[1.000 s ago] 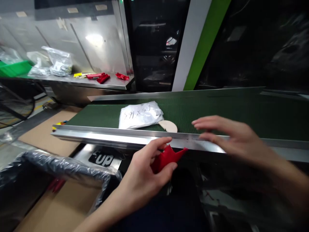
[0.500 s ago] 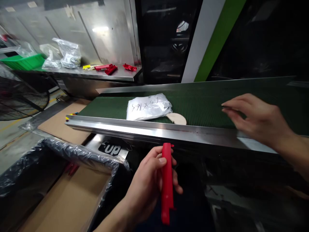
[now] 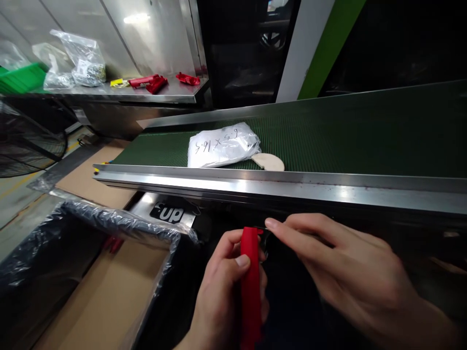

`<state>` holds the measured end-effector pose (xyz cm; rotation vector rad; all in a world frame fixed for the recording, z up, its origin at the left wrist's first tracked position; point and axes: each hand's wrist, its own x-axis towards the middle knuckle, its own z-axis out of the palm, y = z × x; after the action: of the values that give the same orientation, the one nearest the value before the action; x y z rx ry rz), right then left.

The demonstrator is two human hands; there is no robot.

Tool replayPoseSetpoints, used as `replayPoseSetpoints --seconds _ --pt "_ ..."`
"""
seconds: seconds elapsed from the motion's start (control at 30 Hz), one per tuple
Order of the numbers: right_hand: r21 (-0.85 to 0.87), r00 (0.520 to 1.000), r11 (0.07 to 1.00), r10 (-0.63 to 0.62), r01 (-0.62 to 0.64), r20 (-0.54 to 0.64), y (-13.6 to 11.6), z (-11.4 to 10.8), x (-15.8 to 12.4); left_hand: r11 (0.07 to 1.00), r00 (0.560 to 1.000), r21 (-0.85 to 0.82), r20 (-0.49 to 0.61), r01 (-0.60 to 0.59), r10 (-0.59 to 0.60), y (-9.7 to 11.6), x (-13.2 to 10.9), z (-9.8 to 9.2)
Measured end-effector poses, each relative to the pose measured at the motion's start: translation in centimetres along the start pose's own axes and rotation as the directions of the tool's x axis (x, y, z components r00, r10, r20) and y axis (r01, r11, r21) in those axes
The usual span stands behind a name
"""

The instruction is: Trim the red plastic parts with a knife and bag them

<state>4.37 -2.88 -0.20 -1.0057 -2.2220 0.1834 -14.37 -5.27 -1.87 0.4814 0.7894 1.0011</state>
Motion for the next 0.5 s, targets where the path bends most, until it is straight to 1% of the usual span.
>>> replayPoseSetpoints --seconds 0.17,0.33,0.5 --pt "0.028 0.999 1.000 0.002 -0.001 -0.037 -0.83 0.20 -0.06 1.000 1.000 0.027 0.028 -0.003 0.002 -0.04 -0.27 -0.22" --pt "0.005 1.000 1.000 -0.008 0.008 -0.014 -1.00 0.11 -0.31 0.997 0.999 0.074 0.030 0.014 -0.016 0.40 -0.26 0.03" --pt "-0.026 0.999 0.999 -0.032 0.032 -0.021 -1.08 0.17 -0.12 0.996 0.999 0.090 0.037 0.014 -0.017 0.56 -0.39 0.09"
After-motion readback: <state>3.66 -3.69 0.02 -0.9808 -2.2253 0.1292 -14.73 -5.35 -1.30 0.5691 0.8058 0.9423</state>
